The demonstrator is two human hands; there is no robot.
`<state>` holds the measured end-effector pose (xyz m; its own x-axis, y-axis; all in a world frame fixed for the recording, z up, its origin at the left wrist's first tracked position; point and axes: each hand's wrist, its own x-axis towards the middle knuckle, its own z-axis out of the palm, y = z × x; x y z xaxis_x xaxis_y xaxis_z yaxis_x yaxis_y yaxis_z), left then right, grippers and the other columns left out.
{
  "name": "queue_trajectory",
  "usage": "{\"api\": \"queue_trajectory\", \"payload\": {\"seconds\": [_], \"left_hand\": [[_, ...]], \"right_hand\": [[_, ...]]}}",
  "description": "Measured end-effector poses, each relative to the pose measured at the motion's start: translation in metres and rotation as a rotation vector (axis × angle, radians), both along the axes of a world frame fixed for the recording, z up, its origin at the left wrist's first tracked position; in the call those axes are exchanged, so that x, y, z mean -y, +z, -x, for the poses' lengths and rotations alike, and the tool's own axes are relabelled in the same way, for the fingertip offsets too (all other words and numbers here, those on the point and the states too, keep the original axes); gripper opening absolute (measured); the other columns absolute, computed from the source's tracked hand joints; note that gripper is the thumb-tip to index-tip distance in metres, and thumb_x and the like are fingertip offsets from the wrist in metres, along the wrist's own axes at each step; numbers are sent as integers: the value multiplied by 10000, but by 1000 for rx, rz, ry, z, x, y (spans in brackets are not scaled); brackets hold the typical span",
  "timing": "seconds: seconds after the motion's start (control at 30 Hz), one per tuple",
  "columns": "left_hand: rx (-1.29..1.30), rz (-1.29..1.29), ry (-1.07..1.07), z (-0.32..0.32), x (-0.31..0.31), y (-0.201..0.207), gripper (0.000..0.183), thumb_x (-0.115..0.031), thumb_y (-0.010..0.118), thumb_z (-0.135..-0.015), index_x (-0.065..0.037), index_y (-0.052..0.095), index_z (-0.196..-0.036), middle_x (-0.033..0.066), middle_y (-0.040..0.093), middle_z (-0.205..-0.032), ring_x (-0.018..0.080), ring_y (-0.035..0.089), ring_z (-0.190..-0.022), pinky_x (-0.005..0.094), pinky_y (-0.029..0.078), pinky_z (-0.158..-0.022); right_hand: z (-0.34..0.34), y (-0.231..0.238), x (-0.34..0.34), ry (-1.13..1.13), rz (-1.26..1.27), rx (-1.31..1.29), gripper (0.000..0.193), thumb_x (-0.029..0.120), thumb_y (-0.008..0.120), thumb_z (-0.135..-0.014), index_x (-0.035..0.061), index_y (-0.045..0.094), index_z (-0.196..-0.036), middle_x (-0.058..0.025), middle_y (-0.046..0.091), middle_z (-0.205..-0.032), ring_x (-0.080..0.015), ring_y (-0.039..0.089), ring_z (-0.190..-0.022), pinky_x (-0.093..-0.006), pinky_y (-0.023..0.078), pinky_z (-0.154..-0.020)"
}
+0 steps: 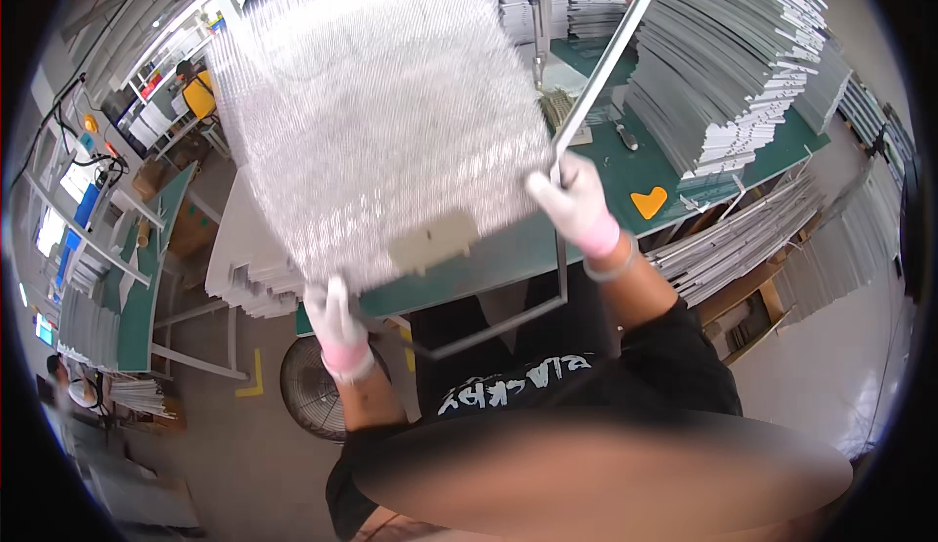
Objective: Assemble industrial metal mesh filters by inserting mesh into frames and securing them with tools.
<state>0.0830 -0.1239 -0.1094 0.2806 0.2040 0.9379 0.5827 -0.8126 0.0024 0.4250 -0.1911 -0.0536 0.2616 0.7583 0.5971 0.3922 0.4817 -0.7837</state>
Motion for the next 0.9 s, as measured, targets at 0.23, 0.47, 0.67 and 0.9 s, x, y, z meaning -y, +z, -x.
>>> {"api": "queue_trajectory", "payload": {"seconds": [0.23,0.47,0.67,0.9], "left_hand": [[773,758,-746,-103,-105,55,181,29,659,-880,24,600,-1051,-5,623,-901,32,500,-719,190,406,-604],[739,859,-724,-107,-109,27,266,42,630,-871,41,589,-1134,26,650,-979,33,533,-747,198,438,-626],[573,1042,-535,-92,-106,-66,259,-1,653,-868,30,599,-1120,27,675,-969,52,595,-824,224,483,-704],[703,887,-890,-82,-107,32,399,69,661,-797,28,589,-1188,32,678,-987,80,599,-887,237,478,-793]], "right_hand": [[-44,6,-86,-161,-152,-86,193,109,698,-876,60,547,-766,80,395,-599,-20,338,-558,-226,300,-488],[-52,-22,-87,-21,-149,-271,235,79,643,-893,-2,632,-1113,40,619,-804,-19,479,-671,-201,425,-627],[-53,-109,-71,4,61,-109,271,71,624,-865,-35,634,-1114,-90,696,-944,-125,636,-875,-298,509,-810],[-48,-6,-67,65,-148,-433,107,59,682,-862,1,629,-934,27,608,-770,-70,545,-706,-260,475,-671]]}}
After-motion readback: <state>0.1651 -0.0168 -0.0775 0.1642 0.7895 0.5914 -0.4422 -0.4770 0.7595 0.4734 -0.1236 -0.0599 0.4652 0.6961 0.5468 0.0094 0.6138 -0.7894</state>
